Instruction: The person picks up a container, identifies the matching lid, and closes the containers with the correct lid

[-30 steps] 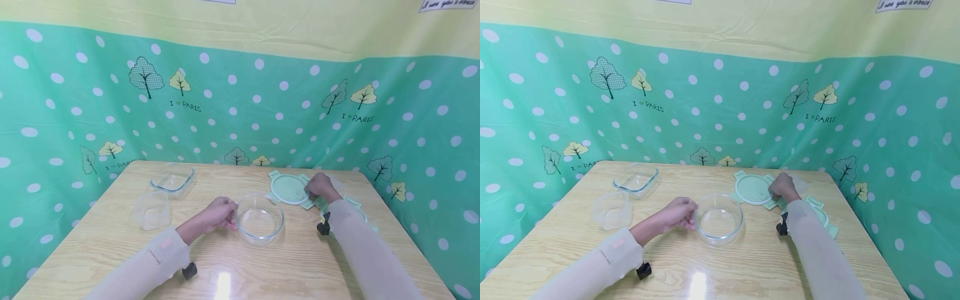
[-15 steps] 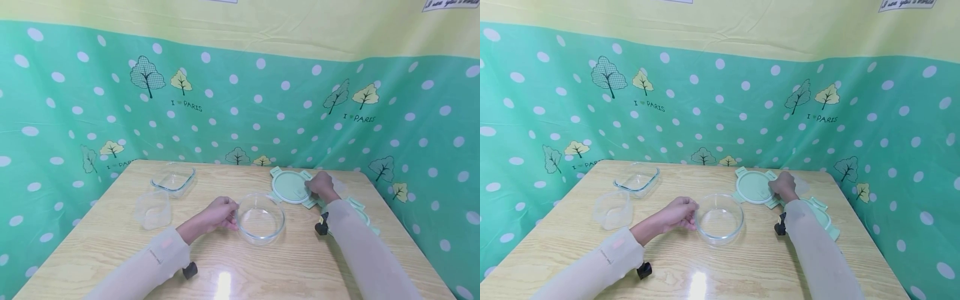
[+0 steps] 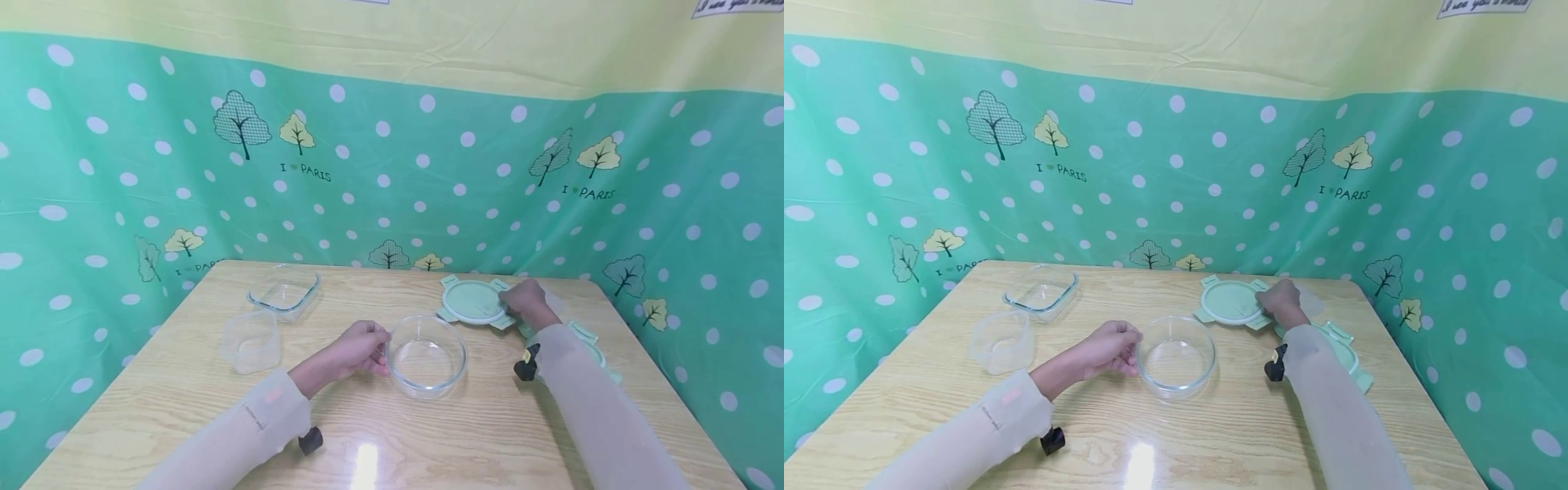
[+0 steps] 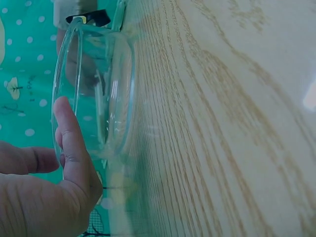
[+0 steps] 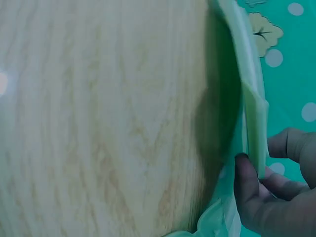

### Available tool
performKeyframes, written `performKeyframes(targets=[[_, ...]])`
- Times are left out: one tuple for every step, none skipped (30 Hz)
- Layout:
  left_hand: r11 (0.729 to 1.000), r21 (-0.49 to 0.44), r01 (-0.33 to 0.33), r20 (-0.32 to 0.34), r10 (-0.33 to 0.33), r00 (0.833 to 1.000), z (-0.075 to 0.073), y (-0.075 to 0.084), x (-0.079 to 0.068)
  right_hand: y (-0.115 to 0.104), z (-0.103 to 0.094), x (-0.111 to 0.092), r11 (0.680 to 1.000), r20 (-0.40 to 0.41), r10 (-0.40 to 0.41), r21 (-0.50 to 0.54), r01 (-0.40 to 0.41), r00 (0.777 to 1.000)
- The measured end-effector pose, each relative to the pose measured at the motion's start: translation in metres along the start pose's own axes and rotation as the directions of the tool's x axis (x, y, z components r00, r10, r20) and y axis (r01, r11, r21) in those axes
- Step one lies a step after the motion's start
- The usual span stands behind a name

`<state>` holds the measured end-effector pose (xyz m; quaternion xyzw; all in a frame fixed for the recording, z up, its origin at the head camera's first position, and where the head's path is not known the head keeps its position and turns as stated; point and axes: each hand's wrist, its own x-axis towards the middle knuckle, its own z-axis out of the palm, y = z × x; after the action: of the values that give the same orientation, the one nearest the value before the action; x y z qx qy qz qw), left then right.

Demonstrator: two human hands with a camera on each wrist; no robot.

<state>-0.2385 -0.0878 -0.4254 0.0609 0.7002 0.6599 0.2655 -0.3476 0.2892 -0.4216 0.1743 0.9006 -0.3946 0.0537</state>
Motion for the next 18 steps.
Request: performKeyframes(targets=[[1.000, 0.001, 0.001, -0.001, -0.001, 1.000, 0.000, 0.000, 0.000, 0.001, -0.001, 0.001, 1.000, 0.017, 0.010, 0.023, -0.011, 1.000], [1.000, 0.000, 0.002, -0.001, -0.002, 1.000, 0.000, 0.000, 0.000, 0.003, -0.002, 0.002, 0.998, 0.035, 0.022, 0.055, -0.023, 0.999], [1.000, 0.000, 0.003, -0.002, -0.003, 1.000, 0.000, 0.001, 0.000, 0.004, -0.003, 0.003, 0.995, 0.058, 0.024, 0.096, -0.030, 0.998], [1.000, 0.000, 0.003, -0.002, -0.003, 1.000, -0.001, 0.001, 0.000, 0.005, -0.003, 0.003, 0.990, 0.077, 0.033, 0.133, -0.043, 0.996], [1.000, 0.000, 0.004, -0.003, -0.004, 1.000, -0.001, 0.001, 0.000, 0.005, -0.004, 0.003, 0.982, 0.102, 0.035, 0.181, -0.053, 0.994], [1.000, -0.001, 0.005, -0.003, -0.005, 1.000, -0.001, 0.001, 0.001, 0.005, -0.005, 0.002, 0.969, 0.129, 0.030, 0.239, -0.060, 0.991], [1.000, -0.003, 0.005, -0.001, -0.005, 1.000, -0.001, 0.000, 0.001, 0.005, -0.005, 0.001, 0.953, 0.157, 0.025, 0.296, -0.071, 0.987], [1.000, -0.003, 0.005, -0.001, -0.005, 1.000, -0.002, 0.000, 0.001, 0.004, -0.005, 0.000, 0.929, 0.185, 0.016, 0.362, -0.083, 0.983], [1.000, -0.004, 0.006, -0.002, -0.006, 1.000, -0.002, 0.000, 0.001, 0.004, -0.006, -0.001, 0.904, 0.215, 0.006, 0.416, -0.097, 0.977], [1.000, -0.005, 0.006, -0.003, -0.006, 1.000, -0.002, 0.000, 0.001, 0.004, -0.006, -0.002, 0.883, 0.236, 0.004, 0.455, -0.114, 0.972], [1.000, -0.006, 0.006, -0.004, -0.007, 1.000, -0.002, 0.000, 0.001, 0.004, -0.007, -0.003, 0.860, 0.263, -0.008, 0.494, -0.127, 0.965], [1.000, -0.007, 0.006, -0.005, -0.006, 1.000, -0.002, -0.001, 0.001, 0.005, -0.007, -0.004, 0.843, 0.286, -0.018, 0.519, -0.140, 0.958], [1.000, -0.008, 0.006, -0.007, -0.006, 1.000, -0.003, -0.001, 0.001, 0.006, -0.008, -0.004, 0.827, 0.305, -0.023, 0.541, -0.153, 0.952], [1.000, -0.008, 0.006, -0.009, -0.006, 1.000, -0.003, -0.001, 0.001, 0.007, -0.009, -0.005, 0.812, 0.321, -0.025, 0.560, -0.168, 0.947], [1.000, -0.009, 0.005, -0.009, -0.005, 1.000, -0.003, -0.001, 0.001, 0.008, -0.010, -0.005, 0.799, 0.338, -0.027, 0.572, -0.183, 0.941], [1.000, -0.010, 0.005, -0.009, -0.005, 1.000, -0.003, -0.002, 0.001, 0.009, -0.012, -0.006, 0.785, 0.353, -0.029, 0.588, -0.197, 0.935], [1.000, -0.011, 0.004, -0.009, -0.005, 1.000, -0.003, -0.002, 0.001, 0.010, -0.012, -0.006, 0.764, 0.368, -0.032, 0.609, -0.215, 0.929], [1.000, -0.012, 0.004, -0.008, -0.004, 1.000, -0.003, -0.002, 0.002, 0.012, -0.013, -0.006, 0.741, 0.384, -0.039, 0.630, -0.231, 0.922]])
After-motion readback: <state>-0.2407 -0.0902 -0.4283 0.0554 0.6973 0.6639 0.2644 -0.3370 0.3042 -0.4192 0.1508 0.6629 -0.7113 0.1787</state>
